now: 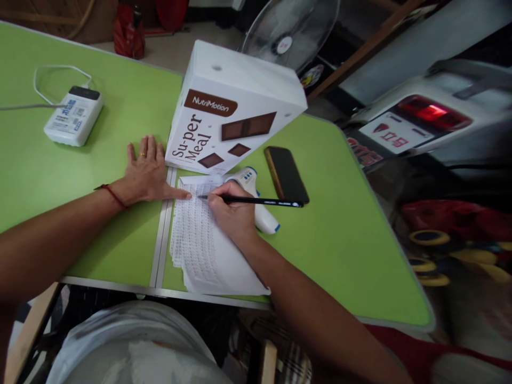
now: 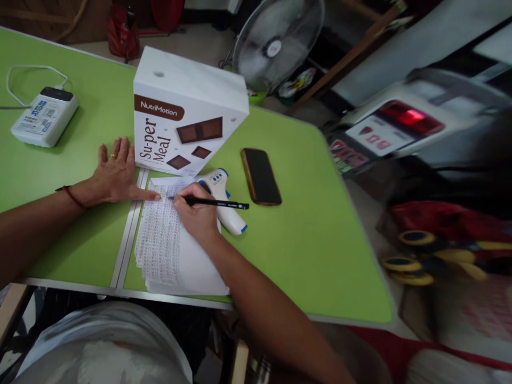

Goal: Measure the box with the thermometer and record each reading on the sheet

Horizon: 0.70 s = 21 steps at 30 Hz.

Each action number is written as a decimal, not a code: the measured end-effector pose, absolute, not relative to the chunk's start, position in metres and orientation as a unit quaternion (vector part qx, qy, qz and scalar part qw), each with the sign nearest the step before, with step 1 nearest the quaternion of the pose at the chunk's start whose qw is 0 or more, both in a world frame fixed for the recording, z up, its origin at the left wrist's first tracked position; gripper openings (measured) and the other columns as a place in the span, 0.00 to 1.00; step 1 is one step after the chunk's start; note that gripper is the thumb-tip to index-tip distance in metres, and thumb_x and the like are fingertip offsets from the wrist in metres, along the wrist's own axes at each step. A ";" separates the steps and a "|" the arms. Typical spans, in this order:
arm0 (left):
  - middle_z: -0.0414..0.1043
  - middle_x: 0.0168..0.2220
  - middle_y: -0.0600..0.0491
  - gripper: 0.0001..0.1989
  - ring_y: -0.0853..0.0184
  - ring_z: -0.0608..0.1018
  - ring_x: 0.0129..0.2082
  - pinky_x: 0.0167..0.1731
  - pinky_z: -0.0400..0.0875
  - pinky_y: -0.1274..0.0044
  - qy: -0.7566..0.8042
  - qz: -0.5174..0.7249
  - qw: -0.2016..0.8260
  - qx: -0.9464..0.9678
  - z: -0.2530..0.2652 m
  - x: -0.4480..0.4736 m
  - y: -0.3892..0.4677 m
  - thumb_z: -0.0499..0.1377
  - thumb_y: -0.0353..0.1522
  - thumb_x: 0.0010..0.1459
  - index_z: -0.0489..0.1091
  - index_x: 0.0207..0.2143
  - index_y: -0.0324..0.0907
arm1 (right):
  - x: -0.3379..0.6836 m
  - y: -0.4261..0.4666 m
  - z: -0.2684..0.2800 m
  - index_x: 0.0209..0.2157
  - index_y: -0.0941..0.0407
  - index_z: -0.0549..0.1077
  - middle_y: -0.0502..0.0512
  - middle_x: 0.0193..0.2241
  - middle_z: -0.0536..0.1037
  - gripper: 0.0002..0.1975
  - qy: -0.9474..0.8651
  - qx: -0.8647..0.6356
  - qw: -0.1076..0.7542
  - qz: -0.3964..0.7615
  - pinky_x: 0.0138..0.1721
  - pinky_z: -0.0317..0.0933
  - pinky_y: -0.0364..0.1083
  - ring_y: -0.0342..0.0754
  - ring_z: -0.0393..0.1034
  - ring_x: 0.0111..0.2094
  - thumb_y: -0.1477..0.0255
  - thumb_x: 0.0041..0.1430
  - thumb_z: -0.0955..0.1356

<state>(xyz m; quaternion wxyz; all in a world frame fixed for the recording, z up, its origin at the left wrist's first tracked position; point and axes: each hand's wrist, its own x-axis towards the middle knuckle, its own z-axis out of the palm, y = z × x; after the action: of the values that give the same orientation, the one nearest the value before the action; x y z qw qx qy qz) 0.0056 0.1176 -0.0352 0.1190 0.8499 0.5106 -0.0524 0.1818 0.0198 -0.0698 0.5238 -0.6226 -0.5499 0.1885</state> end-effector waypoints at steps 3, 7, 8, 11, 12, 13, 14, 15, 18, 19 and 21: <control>0.25 0.73 0.27 0.75 0.35 0.35 0.72 0.68 0.29 0.50 0.510 -0.053 0.119 0.850 -0.036 0.005 0.118 0.55 0.71 0.42 0.34 0.72 0.23 | 0.181 0.020 -0.069 0.18 0.51 0.66 0.45 0.16 0.68 0.05 -0.546 -0.620 0.531 0.188 0.25 0.55 0.46 0.44 0.60 0.21 0.70 0.44 0.66; 0.27 0.73 0.28 0.75 0.34 0.35 0.72 0.68 0.30 0.49 0.508 -0.044 0.120 0.852 -0.037 0.005 0.118 0.55 0.71 0.42 0.33 0.72 0.24 | 0.180 0.020 -0.068 0.18 0.52 0.66 0.45 0.16 0.68 0.04 -0.539 -0.618 0.540 0.190 0.25 0.56 0.46 0.44 0.59 0.21 0.70 0.42 0.66; 0.27 0.73 0.29 0.75 0.34 0.35 0.72 0.68 0.30 0.49 0.507 -0.042 0.120 0.852 -0.037 0.004 0.119 0.55 0.71 0.42 0.34 0.72 0.24 | 0.180 0.020 -0.068 0.18 0.52 0.66 0.45 0.16 0.67 0.04 -0.539 -0.617 0.540 0.191 0.25 0.56 0.46 0.44 0.59 0.21 0.70 0.42 0.66; 0.27 0.73 0.27 0.76 0.35 0.36 0.72 0.68 0.30 0.49 0.509 -0.041 0.117 0.852 -0.038 0.004 0.119 0.55 0.72 0.40 0.34 0.72 0.23 | 0.182 0.020 -0.069 0.17 0.52 0.65 0.44 0.15 0.66 0.05 -0.535 -0.618 0.541 0.198 0.24 0.56 0.45 0.43 0.58 0.21 0.71 0.42 0.66; 0.27 0.73 0.27 0.76 0.35 0.36 0.73 0.68 0.30 0.49 0.509 -0.041 0.117 0.852 -0.038 0.005 0.119 0.55 0.72 0.40 0.35 0.72 0.23 | 0.183 0.020 -0.070 0.18 0.51 0.65 0.44 0.15 0.65 0.05 -0.531 -0.619 0.542 0.201 0.24 0.56 0.45 0.43 0.58 0.20 0.71 0.43 0.66; 0.26 0.73 0.27 0.76 0.36 0.36 0.73 0.68 0.30 0.49 0.509 -0.040 0.118 0.852 -0.037 0.005 0.119 0.55 0.72 0.40 0.35 0.72 0.22 | 0.184 0.020 -0.071 0.18 0.51 0.65 0.44 0.15 0.64 0.05 -0.528 -0.621 0.543 0.204 0.24 0.56 0.45 0.43 0.58 0.20 0.71 0.44 0.65; 0.27 0.73 0.26 0.76 0.36 0.36 0.73 0.68 0.29 0.49 0.509 -0.039 0.119 0.852 -0.037 0.005 0.119 0.56 0.71 0.40 0.35 0.72 0.22 | 0.184 0.020 -0.072 0.19 0.51 0.65 0.44 0.16 0.64 0.05 -0.527 -0.622 0.543 0.203 0.24 0.56 0.45 0.43 0.58 0.21 0.72 0.44 0.65; 0.27 0.72 0.26 0.76 0.36 0.36 0.73 0.68 0.29 0.49 0.509 -0.038 0.121 0.851 -0.037 0.005 0.119 0.56 0.71 0.41 0.34 0.72 0.23 | 0.185 0.020 -0.073 0.19 0.51 0.65 0.44 0.16 0.64 0.05 -0.529 -0.622 0.542 0.199 0.24 0.57 0.45 0.43 0.58 0.21 0.72 0.45 0.65; 0.27 0.73 0.27 0.76 0.35 0.35 0.72 0.68 0.29 0.49 0.507 -0.036 0.124 0.852 -0.038 0.005 0.119 0.56 0.71 0.41 0.34 0.72 0.24 | 0.186 0.020 -0.074 0.20 0.52 0.65 0.45 0.17 0.66 0.05 -0.540 -0.620 0.539 0.181 0.25 0.58 0.45 0.43 0.59 0.22 0.72 0.46 0.65; 0.26 0.73 0.27 0.76 0.34 0.35 0.72 0.68 0.29 0.49 0.507 -0.036 0.124 0.852 -0.038 0.005 0.119 0.56 0.71 0.40 0.34 0.72 0.24 | 0.185 0.020 -0.074 0.20 0.52 0.65 0.45 0.17 0.66 0.05 -0.541 -0.619 0.540 0.178 0.25 0.58 0.45 0.43 0.59 0.22 0.71 0.46 0.65; 0.26 0.73 0.27 0.76 0.34 0.34 0.72 0.68 0.29 0.49 0.507 -0.039 0.124 0.852 -0.038 0.005 0.119 0.55 0.72 0.41 0.33 0.72 0.23 | 0.185 0.020 -0.074 0.19 0.52 0.65 0.45 0.17 0.66 0.05 -0.541 -0.619 0.541 0.177 0.25 0.57 0.45 0.43 0.59 0.22 0.71 0.45 0.66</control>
<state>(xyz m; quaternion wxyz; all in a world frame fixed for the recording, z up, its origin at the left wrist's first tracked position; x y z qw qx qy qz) 0.0049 0.1191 -0.0380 0.1236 0.8523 0.5068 -0.0390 0.1847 0.0200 -0.0740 0.5413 -0.6192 -0.5407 0.1769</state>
